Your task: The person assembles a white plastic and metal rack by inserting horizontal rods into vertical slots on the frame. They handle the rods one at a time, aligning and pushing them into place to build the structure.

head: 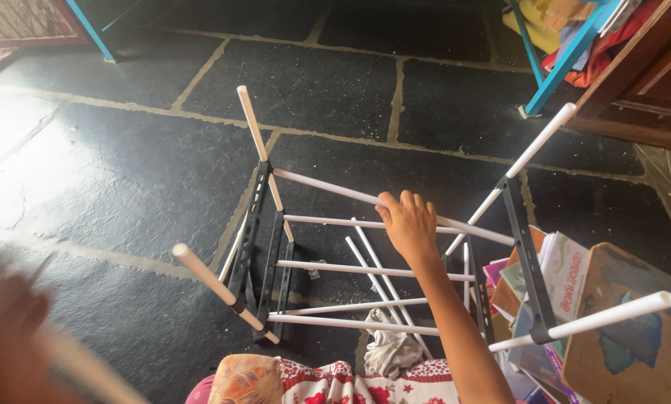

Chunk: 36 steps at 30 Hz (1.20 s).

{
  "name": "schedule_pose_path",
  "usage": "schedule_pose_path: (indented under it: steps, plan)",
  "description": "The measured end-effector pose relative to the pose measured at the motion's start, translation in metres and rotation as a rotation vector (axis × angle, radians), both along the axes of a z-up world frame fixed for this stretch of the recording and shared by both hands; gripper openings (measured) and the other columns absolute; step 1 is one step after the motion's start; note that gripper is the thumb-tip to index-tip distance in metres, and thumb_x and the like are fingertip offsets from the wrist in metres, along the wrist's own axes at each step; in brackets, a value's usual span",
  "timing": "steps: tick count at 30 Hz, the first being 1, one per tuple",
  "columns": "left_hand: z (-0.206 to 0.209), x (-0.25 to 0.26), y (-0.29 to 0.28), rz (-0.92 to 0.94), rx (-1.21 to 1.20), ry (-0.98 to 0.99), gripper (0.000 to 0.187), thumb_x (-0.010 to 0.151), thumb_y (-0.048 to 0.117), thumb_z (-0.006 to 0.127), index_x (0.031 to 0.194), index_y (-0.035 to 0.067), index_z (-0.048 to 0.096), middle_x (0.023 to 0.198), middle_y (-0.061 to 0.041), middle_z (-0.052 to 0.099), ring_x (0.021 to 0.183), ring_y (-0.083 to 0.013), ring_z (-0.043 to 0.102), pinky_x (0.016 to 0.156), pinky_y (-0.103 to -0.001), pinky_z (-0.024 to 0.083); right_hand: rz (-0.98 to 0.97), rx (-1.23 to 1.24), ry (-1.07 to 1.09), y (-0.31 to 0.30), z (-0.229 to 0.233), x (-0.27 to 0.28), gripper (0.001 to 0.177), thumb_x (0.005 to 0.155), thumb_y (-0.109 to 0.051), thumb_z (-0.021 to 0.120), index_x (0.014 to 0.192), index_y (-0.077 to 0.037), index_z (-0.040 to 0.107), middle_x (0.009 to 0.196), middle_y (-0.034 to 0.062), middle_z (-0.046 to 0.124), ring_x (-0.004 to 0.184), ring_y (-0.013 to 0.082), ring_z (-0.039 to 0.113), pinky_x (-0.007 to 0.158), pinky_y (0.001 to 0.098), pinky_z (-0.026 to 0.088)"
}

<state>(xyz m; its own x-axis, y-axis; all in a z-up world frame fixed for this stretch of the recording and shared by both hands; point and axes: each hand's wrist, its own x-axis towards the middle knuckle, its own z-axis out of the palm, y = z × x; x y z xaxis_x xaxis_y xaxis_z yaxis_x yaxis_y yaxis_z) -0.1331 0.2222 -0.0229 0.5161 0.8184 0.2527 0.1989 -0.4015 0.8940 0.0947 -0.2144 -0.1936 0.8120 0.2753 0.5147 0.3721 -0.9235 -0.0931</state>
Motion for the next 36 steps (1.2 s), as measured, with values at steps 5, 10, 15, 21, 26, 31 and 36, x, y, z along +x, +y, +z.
schedule_pose_path:
  steps: [5,10,15,21,26,31,36]
  plan:
    - [-0.071,0.132,-0.001,-0.421,-0.191,0.119,0.033,0.109,0.027,0.043,0.138,0.015,0.055,0.083,-0.001,0.051,0.055,-0.0063,0.042,0.042,-0.024,0.037,-0.028,-0.019,-0.032,0.013,0.0,0.003,0.021,0.097,-0.039,0.065,0.108,-0.023,0.071,0.082,0.0031,0.06,0.08,0.0237,0.062,0.071,0.0427,0.045]
    - [-0.134,0.236,-0.039,-0.651,-0.178,0.234,0.039,0.102,0.041,0.056,0.121,0.006,0.059,0.069,0.003,0.054,0.051,-0.0068,0.049,0.041,-0.026,0.044,-0.02,0.0,-0.045,0.016,0.014,-0.009,0.022,0.097,-0.04,0.065,0.109,-0.023,0.072,0.081,0.0038,0.06,0.079,0.024,0.062,0.07,0.0424,0.044]
    - [-0.169,0.277,-0.062,-0.803,-0.206,0.254,0.037,0.106,0.037,0.053,0.113,0.004,0.068,0.062,0.004,0.044,0.05,-0.007,0.039,0.042,-0.027,0.031,0.009,0.002,-0.039,0.015,0.023,-0.011,0.025,0.097,-0.043,0.064,0.104,-0.02,0.073,0.076,0.0038,0.059,0.073,0.0231,0.061,0.067,0.0416,0.043]
    - [-0.186,0.278,-0.056,-0.802,-0.191,0.227,0.033,0.104,0.033,0.054,0.117,0.006,0.069,0.064,0.007,0.047,0.054,-0.0042,0.042,0.047,-0.028,0.035,0.108,0.058,-0.033,0.007,0.008,0.006,0.041,0.098,-0.055,0.057,0.093,-0.018,0.075,0.067,0.0002,0.062,0.062,0.018,0.061,0.056,0.0364,0.044]
    - [-0.19,0.28,-0.051,-0.832,-0.156,0.203,0.034,0.107,0.032,0.056,0.111,0.002,0.071,0.067,0.006,0.048,0.06,-0.0051,0.04,0.054,-0.03,0.033,0.192,0.085,-0.084,0.001,0.006,0.035,0.053,0.102,-0.061,0.049,0.088,-0.018,0.076,0.067,-0.0013,0.066,0.061,0.0165,0.063,0.051,0.0341,0.045]
    - [-0.188,0.278,-0.051,-0.818,-0.086,0.277,0.032,0.104,0.03,0.055,0.109,0.003,0.07,0.066,0.004,0.052,0.059,-0.0072,0.045,0.052,-0.03,0.037,0.23,0.116,-0.059,0.001,0.005,0.051,0.049,0.1,-0.06,0.052,0.09,-0.02,0.077,0.07,-0.0019,0.069,0.061,0.0164,0.065,0.049,0.033,0.045]
    - [-0.185,0.278,-0.047,-0.798,-0.058,0.305,0.035,0.108,0.032,0.056,0.105,-0.001,0.069,0.069,0.002,0.051,0.062,-0.0076,0.043,0.053,-0.031,0.034,0.282,0.143,-0.188,0.001,0.016,0.059,0.039,0.099,-0.054,0.059,0.087,-0.021,0.075,0.071,-0.0012,0.069,0.066,0.0194,0.067,0.054,0.0349,0.047]
